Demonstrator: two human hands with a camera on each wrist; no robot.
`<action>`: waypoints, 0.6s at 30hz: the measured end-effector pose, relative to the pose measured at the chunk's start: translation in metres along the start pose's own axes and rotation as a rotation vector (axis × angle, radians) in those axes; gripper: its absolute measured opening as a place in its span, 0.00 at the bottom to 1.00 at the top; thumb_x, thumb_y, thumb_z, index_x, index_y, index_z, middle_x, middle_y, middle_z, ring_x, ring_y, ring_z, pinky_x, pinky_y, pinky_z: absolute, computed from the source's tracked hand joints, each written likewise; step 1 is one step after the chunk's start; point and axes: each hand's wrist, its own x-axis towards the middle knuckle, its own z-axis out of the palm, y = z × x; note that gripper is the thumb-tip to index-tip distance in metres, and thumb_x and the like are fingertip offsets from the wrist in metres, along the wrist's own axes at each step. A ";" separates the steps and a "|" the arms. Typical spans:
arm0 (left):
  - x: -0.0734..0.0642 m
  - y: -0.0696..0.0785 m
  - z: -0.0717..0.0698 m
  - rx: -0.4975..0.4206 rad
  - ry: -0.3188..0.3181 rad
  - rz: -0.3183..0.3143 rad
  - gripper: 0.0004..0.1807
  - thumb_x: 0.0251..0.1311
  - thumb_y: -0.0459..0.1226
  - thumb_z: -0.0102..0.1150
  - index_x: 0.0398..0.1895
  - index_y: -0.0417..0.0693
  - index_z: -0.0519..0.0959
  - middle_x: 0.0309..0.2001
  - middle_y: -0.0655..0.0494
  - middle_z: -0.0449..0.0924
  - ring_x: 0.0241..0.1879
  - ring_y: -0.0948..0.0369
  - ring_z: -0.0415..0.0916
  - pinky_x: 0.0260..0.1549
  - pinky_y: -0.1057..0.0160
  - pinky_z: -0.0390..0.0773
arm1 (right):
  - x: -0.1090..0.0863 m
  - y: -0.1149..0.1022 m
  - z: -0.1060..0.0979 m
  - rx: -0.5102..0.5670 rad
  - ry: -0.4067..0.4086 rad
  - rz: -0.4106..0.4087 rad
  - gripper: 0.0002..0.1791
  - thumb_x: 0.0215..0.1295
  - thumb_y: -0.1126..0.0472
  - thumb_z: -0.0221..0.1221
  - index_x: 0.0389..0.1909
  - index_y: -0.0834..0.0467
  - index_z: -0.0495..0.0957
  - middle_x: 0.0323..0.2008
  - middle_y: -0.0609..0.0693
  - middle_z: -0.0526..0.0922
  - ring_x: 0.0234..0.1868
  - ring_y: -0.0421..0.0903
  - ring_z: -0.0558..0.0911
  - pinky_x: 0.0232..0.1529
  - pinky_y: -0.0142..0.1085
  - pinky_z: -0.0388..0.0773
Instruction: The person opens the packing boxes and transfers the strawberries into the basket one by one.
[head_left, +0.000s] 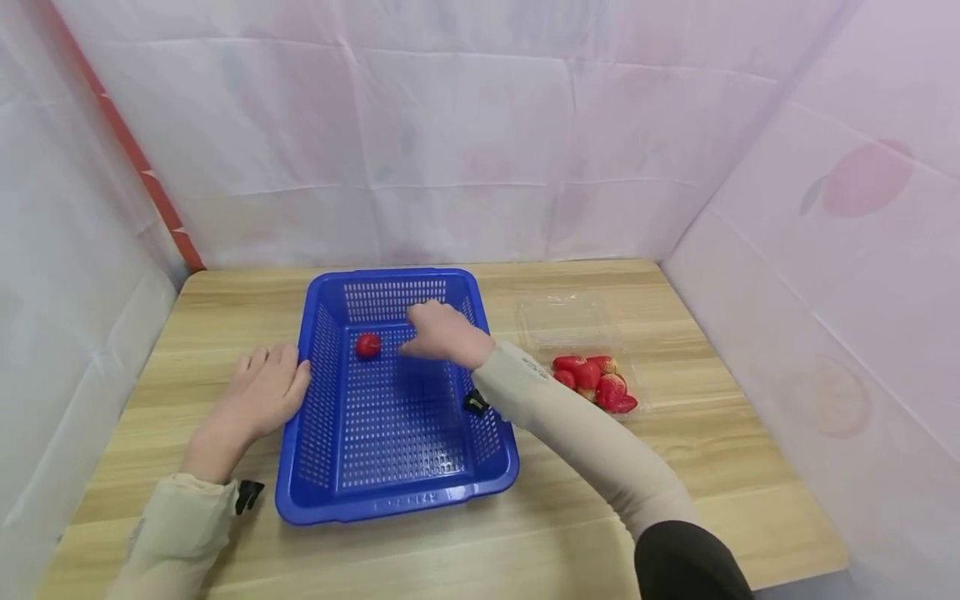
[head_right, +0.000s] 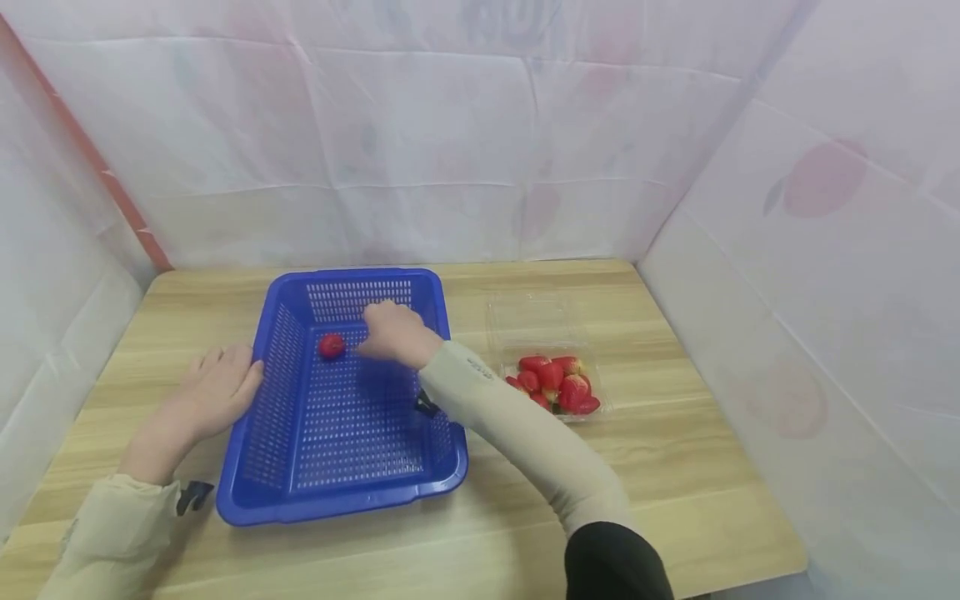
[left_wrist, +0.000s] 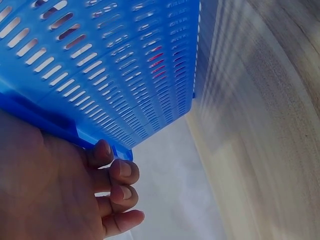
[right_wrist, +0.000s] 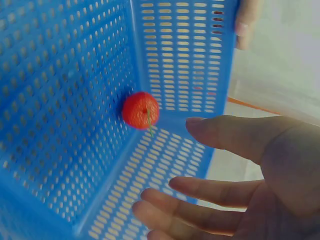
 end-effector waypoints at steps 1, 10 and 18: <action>0.000 0.000 0.000 -0.003 0.003 -0.002 0.17 0.77 0.44 0.30 0.40 0.41 0.65 0.33 0.48 0.66 0.36 0.48 0.61 0.37 0.51 0.57 | -0.004 0.003 -0.002 -0.003 0.019 -0.003 0.16 0.61 0.52 0.67 0.41 0.60 0.79 0.31 0.48 0.78 0.27 0.42 0.73 0.29 0.34 0.73; -0.001 -0.003 0.000 -0.002 0.009 -0.007 0.17 0.77 0.45 0.30 0.40 0.41 0.65 0.33 0.48 0.66 0.36 0.48 0.61 0.37 0.51 0.57 | -0.033 0.025 -0.025 0.059 0.143 -0.105 0.18 0.61 0.56 0.68 0.46 0.65 0.81 0.30 0.52 0.83 0.28 0.44 0.78 0.37 0.38 0.78; 0.000 -0.003 -0.001 -0.009 0.007 -0.007 0.17 0.77 0.45 0.29 0.40 0.41 0.65 0.34 0.48 0.66 0.36 0.48 0.61 0.38 0.51 0.57 | -0.062 0.056 -0.042 0.140 0.243 -0.089 0.17 0.61 0.59 0.67 0.44 0.68 0.81 0.33 0.57 0.84 0.33 0.49 0.82 0.37 0.40 0.79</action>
